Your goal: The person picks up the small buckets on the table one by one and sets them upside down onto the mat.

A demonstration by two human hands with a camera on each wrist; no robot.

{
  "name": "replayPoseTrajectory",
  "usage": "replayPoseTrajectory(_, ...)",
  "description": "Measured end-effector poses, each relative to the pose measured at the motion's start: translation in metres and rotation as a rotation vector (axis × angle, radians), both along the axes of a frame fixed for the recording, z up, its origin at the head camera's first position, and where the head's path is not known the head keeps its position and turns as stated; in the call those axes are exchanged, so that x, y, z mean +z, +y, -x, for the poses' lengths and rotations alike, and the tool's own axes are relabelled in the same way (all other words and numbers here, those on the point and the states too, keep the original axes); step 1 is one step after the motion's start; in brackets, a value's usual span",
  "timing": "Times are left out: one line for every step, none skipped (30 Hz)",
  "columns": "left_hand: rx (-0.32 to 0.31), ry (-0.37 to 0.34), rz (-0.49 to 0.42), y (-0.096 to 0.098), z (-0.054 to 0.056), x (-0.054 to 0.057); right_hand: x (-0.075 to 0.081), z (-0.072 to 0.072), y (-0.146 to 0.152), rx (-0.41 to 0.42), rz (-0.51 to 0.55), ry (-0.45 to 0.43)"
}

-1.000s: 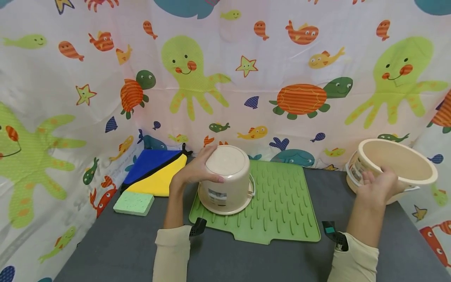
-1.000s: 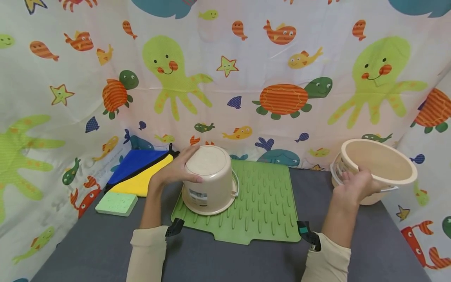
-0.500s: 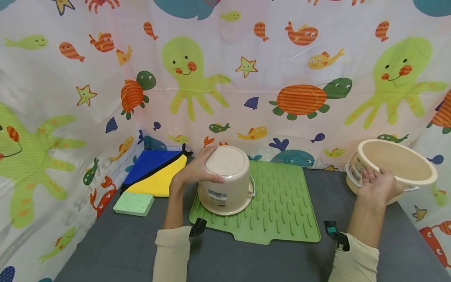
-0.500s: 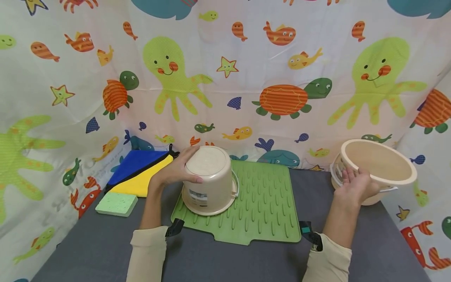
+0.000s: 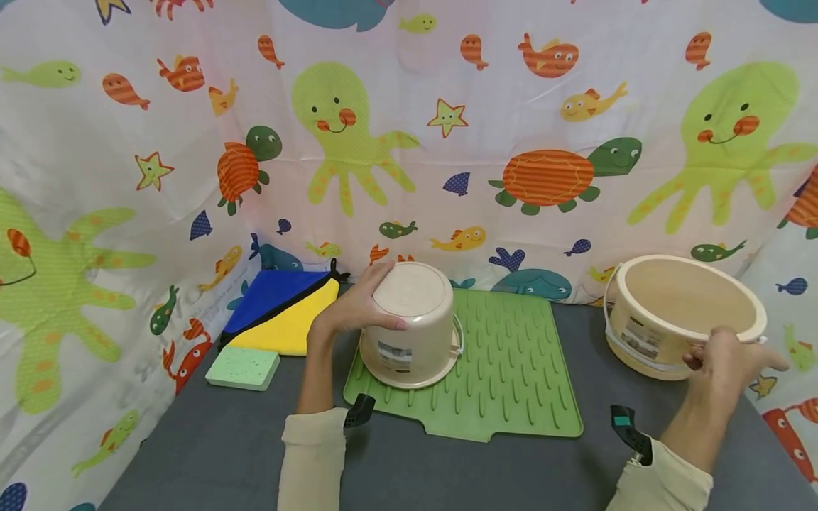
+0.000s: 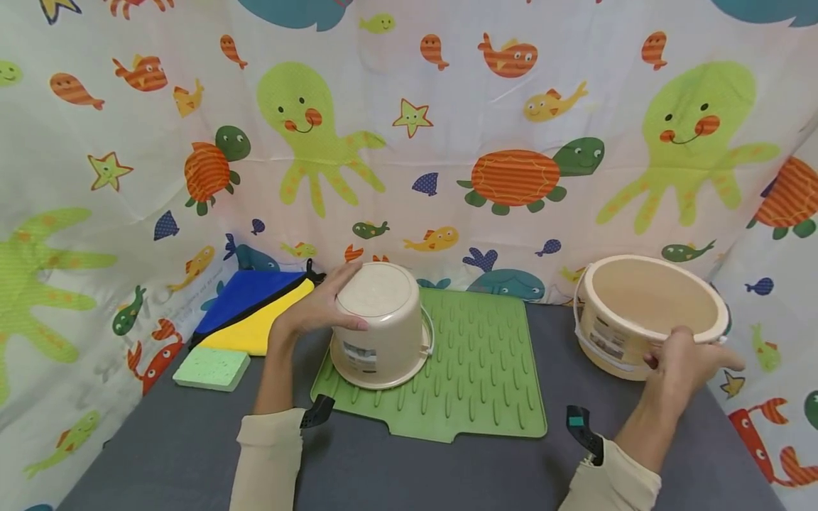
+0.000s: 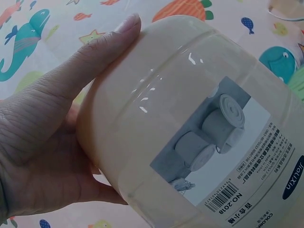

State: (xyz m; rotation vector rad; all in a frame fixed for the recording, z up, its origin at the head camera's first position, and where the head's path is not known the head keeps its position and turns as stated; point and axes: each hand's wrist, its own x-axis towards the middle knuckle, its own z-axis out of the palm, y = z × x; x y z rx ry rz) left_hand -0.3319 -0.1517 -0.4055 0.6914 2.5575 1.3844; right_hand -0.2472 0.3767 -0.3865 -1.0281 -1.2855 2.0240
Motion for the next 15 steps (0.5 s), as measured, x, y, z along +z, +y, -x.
replayPoseTrajectory(0.0,-0.001,0.003,0.0,0.0,0.0,0.0,-0.002,0.002,0.019,-0.02,-0.029)
replayPoseTrajectory(0.001,-0.003,0.004,0.0,0.0,0.0,0.001,-0.004,0.004,0.034,-0.046,-0.071)
replayPoseTrajectory(0.002,-0.004,0.006,0.0,-0.001,0.0,0.002,-0.006,0.006,0.046,-0.069,-0.116)
replayPoseTrajectory(0.002,-0.006,0.007,0.0,-0.001,0.0,0.003,-0.007,0.007,0.066,-0.097,-0.164)
replayPoseTrajectory(0.005,-0.009,0.008,-0.001,-0.001,0.0,0.005,-0.009,0.007,0.094,-0.129,-0.212)
replayPoseTrajectory(0.009,-0.01,0.008,-0.002,-0.001,0.0,0.006,-0.01,0.007,0.126,-0.164,-0.259)
replayPoseTrajectory(0.012,-0.012,0.009,-0.003,-0.001,0.0,0.007,-0.011,0.008,0.161,-0.197,-0.306)
replayPoseTrajectory(0.015,-0.013,0.008,-0.004,-0.002,0.0,0.009,-0.012,0.008,0.2,-0.224,-0.348)
replayPoseTrajectory(0.016,-0.012,0.007,-0.005,-0.002,0.0,0.01,-0.013,0.008,0.237,-0.245,-0.376)
replayPoseTrajectory(0.016,-0.009,0.006,-0.005,-0.002,0.0,0.01,-0.014,0.009,0.277,-0.264,-0.401)
replayPoseTrajectory(0.016,-0.008,0.007,-0.005,-0.002,-0.001,0.011,-0.015,0.01,0.315,-0.28,-0.418)
replayPoseTrajectory(0.012,-0.004,0.004,-0.004,-0.002,-0.001,0.011,-0.017,0.011,0.359,-0.293,-0.43)
replayPoseTrajectory(0.007,-0.002,0.004,-0.004,-0.001,-0.001,0.011,-0.018,0.013,0.399,-0.317,-0.437)
replayPoseTrajectory(0.003,0.0,0.003,-0.003,-0.001,-0.001,0.011,-0.019,0.015,0.436,-0.35,-0.446)
replayPoseTrajectory(-0.001,0.001,0.001,-0.002,-0.001,0.0,0.011,-0.021,0.016,0.473,-0.393,-0.452)
